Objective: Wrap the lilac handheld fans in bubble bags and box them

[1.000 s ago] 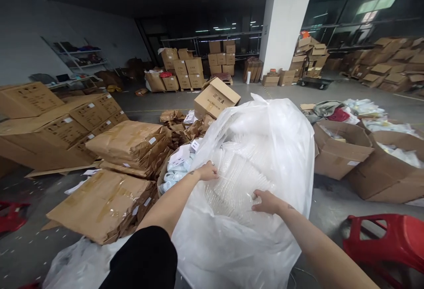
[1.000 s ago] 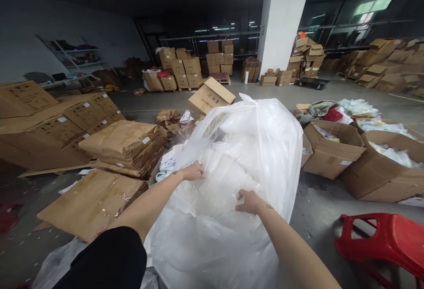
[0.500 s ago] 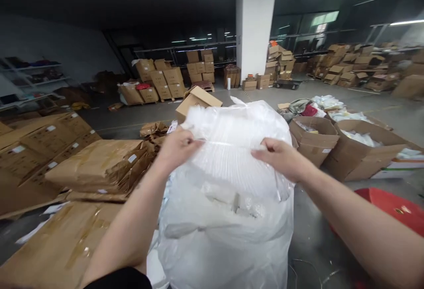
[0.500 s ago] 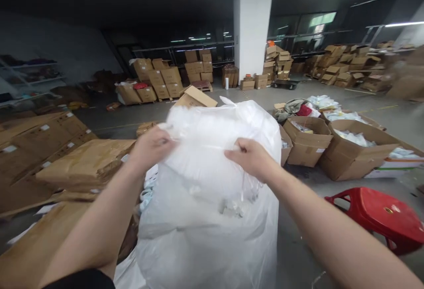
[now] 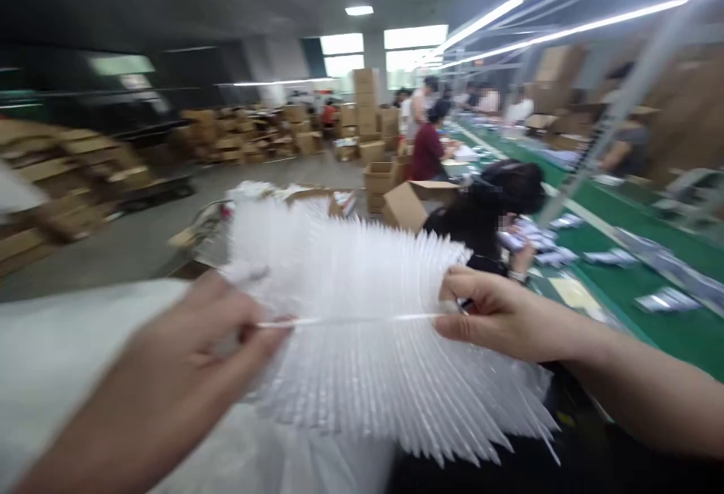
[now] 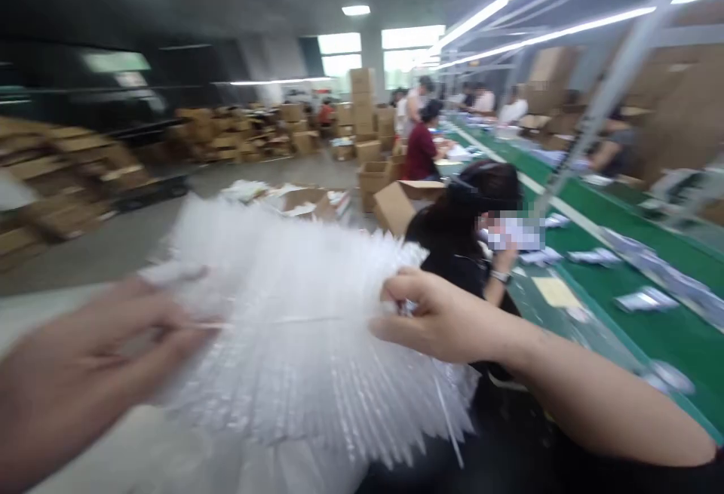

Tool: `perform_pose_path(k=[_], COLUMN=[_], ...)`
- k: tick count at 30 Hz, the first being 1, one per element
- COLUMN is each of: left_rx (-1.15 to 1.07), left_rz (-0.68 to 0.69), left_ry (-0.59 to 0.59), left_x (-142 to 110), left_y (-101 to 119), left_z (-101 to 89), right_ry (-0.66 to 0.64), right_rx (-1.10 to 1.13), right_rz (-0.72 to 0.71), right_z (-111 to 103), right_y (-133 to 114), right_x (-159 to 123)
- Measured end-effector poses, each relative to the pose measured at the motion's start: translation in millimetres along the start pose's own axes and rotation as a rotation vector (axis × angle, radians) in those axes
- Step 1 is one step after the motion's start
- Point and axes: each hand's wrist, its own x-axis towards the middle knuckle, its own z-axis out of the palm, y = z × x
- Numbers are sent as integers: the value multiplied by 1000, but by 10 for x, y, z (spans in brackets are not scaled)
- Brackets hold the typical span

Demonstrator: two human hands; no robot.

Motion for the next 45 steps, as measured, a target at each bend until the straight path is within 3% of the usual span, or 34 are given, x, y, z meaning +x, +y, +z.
perform_pose_path(k=[2,4,6,8,11,14,17,19,21,24,30,33,35,38,40,42,45], left_rx=[-117,-242,-338,-416,-524,-615,-733,-820,-903,-1015,-941,-913,-926,-931,-932,-924,-898], left_rz=[153,322,505,661,851,1097,1394,1517,1580,1626,1829,1889,1885,1793,1748,1714,1638], left_ry=[-316,-542,-657,-698,-683,-574,-379,-268,-219,-210,-173,-229,-301,-315,-365,-423,-592], left_x=[255,353,315,167,-217,-696,-1097,-1276,-1402,-1565,-1825,-1559,-1137,-427,-153,-117,-315], left_y=[499,1051,1619,2202,3071,3790,4282,4524,4728,4965,5094,5166,5299,5547,5649,5664,5598], left_z=[758,1510,2181,2772,3586,4363,5063,5441,5723,5978,6110,6170,6267,6511,6723,6934,7120], right_ry=[116,271,417,557,783,985,1120,1155,1169,1187,1183,1162,1118,1060,1040,1033,1040], right_rx=[11,-18,-64,-113,-211,-389,-701,-899,-1014,-1123,-1414,-1435,-1424,-1419,-1418,-1408,-1337], right_rz=[270,493,657,791,974,1082,1069,1045,1051,1093,1201,1201,1171,1138,1132,1133,1134], right_z=[-75,-105,-89,-38,82,267,521,700,865,1085,1438,1479,1471,1461,1464,1462,1423], right_y=[471,869,1138,1287,1393,1499,1639,1712,1744,1721,1570,1457,1376,1276,1234,1214,1230], right_x=[-717,-1493,-2287,-3060,-4120,-5001,-5651,-5949,-6155,-6344,-6477,-6496,-6525,-6586,-6622,-6656,-6747])
